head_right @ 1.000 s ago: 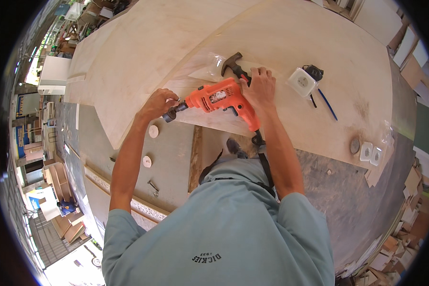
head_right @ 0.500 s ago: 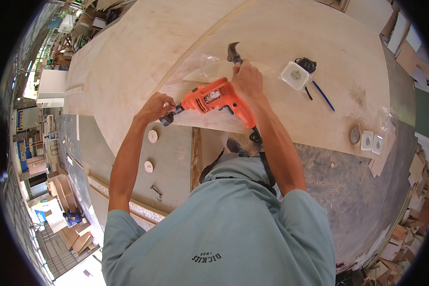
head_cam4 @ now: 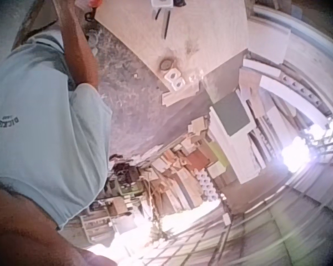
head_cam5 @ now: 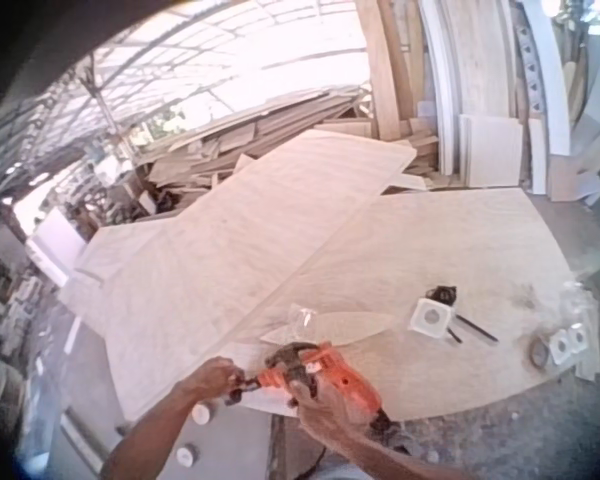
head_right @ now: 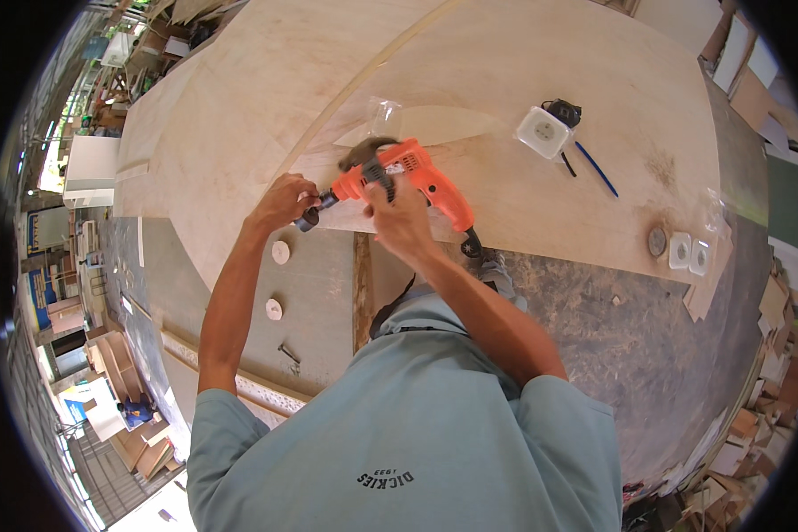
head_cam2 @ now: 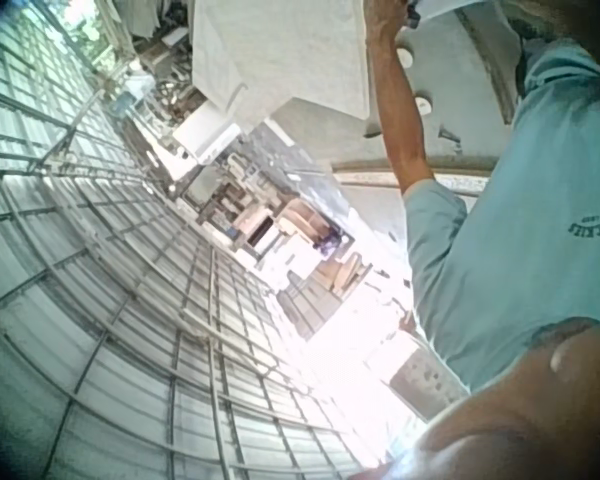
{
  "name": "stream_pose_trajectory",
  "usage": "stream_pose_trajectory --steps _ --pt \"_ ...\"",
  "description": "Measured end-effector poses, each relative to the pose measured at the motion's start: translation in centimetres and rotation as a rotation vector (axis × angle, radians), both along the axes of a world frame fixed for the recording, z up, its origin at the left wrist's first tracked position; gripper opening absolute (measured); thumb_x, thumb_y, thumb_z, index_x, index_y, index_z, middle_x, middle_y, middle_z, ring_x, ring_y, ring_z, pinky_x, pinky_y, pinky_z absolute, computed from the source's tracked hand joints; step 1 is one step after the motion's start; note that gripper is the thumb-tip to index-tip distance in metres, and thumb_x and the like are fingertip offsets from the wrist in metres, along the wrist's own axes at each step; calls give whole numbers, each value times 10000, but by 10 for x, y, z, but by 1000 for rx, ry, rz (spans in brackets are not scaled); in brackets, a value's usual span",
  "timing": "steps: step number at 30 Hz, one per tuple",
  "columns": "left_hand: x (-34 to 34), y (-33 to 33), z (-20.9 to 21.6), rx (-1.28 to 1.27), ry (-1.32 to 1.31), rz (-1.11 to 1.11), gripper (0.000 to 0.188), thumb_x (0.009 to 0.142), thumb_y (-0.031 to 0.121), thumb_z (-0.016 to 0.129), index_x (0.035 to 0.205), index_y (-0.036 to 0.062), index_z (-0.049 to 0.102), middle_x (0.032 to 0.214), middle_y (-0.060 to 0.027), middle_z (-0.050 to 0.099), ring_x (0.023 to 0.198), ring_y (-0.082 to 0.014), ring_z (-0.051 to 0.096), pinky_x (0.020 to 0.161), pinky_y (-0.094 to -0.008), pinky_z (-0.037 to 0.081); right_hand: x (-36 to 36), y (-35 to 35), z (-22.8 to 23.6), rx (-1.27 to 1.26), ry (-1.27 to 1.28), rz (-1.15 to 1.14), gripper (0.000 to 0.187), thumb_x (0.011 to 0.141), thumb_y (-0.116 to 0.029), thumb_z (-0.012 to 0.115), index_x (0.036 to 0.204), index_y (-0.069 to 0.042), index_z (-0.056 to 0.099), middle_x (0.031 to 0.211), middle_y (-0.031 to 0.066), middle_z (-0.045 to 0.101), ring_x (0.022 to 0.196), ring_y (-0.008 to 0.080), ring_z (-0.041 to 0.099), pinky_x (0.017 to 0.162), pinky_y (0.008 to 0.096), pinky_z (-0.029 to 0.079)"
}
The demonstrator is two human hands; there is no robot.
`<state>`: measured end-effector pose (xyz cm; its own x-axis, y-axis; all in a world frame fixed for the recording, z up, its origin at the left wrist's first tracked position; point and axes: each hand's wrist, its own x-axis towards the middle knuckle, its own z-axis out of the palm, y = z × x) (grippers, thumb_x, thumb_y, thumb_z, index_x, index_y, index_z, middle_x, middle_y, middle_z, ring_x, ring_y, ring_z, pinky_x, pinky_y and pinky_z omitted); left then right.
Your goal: The person prepares and fits a triple electrical socket unit onto a piece of wood. They use a drill with a hole-saw attachment to make a pilot hole, then align the socket unit with the pre-cut holes in the wood.
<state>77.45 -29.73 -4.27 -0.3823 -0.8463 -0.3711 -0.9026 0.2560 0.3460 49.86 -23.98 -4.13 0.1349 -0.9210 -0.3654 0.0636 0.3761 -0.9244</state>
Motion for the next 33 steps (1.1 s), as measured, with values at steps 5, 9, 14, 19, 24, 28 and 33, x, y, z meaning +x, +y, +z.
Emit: stream_pose_trajectory --steps 5,9,14,19,24,28,33 --pt "-2 2 4 2 16 14 138 846 126 778 933 19 786 884 -178 739 895 -353 682 817 -444 522 35 12 -12 -2 19 -11 309 1050 -275 547 1122 22 593 787 75 653 616 132 589 522 323 486" --pt "1 0 -1 -42 136 -1 136 821 121 767 907 19 791 812 -209 714 805 -374 678 763 -471 514 61 14 -14 -17 124 -162 327 1022 -256 549 1109 59 538 804 238 694 783 399 716 740 487 537" --pt "6 4 0 -21 89 2 155 791 101 767 918 17 798 848 -220 730 811 -371 699 777 -452 539 75 17 -34 4 179 48 402 1026 -283 547 1140 98 487 917 353 673 913 514 679 835 580 488" --pt "9 5 0 17 66 23 155 770 108 781 896 20 797 880 -203 737 849 -364 695 796 -447 542 74 21 -46 -64 207 158 386 1031 -258 544 1177 94 484 909 350 672 918 505 679 829 583 477" --pt "15 11 1 28 135 91 109 749 103 794 840 42 795 979 -149 738 1020 -330 669 879 -424 521 84 31 -41 -69 149 -59 308 1069 -259 533 1105 41 473 725 142 640 601 229 639 561 422 504" --pt "21 9 -9 -32 151 -1 67 743 111 808 790 68 787 1150 -88 706 1205 -270 595 1032 -430 435 79 26 -50 -211 278 113 295 1056 -255 549 1067 35 498 709 124 621 599 219 637 545 402 498" --pt "13 12 -3 -135 136 -14 68 740 117 815 758 71 769 1289 -68 657 1278 -250 554 1125 -456 366 76 19 -46 -201 216 75 282 1031 -231 577 1079 41 520 703 90 612 620 174 625 518 354 492"
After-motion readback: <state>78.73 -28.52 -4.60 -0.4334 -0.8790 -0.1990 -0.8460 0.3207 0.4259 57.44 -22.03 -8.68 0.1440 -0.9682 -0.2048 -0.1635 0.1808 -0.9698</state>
